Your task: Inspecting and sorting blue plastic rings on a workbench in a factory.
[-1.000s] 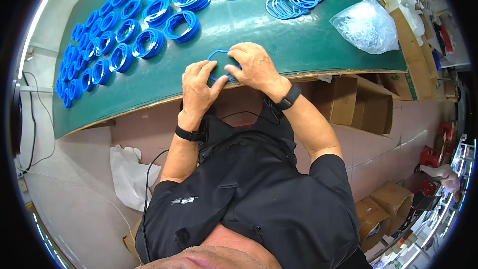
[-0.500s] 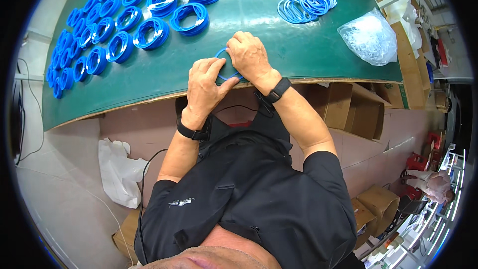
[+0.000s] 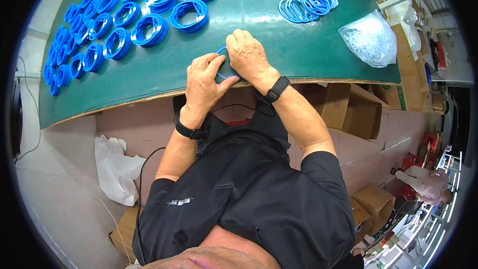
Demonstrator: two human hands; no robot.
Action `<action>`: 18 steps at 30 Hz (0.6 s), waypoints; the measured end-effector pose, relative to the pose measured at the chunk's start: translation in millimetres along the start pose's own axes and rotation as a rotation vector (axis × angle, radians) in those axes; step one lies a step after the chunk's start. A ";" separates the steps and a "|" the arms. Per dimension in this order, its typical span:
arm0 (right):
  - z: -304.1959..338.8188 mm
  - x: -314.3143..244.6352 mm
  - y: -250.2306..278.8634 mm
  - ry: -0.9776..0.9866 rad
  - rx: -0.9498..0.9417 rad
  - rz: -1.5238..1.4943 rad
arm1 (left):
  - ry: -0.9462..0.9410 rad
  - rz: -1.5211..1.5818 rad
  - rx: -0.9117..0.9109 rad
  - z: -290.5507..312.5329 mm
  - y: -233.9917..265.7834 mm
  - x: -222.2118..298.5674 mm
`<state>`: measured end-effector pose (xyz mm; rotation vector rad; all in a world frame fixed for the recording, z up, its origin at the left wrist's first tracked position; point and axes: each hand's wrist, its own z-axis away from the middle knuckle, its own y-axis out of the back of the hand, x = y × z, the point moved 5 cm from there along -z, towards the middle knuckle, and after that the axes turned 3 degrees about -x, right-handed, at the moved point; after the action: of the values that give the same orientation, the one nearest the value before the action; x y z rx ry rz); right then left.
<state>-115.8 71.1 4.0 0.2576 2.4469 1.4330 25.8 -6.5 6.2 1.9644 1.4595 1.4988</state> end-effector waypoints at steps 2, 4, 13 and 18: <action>-0.4 1.9 0.4 0.004 -0.010 -0.023 | 0.006 -0.016 0.008 -0.6 -0.5 -0.5; 0.5 3.1 1.4 0.001 -0.019 -0.042 | 0.008 -0.025 0.010 -0.8 -1.5 -1.6; 4.0 4.5 6.1 0.021 -0.027 -0.135 | 0.022 -0.063 -0.003 -2.5 -4.0 -4.5; 12.2 7.3 3.6 0.077 -0.005 -0.041 | 0.010 -0.053 -0.030 -7.0 -10.0 -6.2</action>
<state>-118.5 85.1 0.4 0.1521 2.4938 1.4579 14.8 -9.5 -1.4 1.8883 1.4726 1.5010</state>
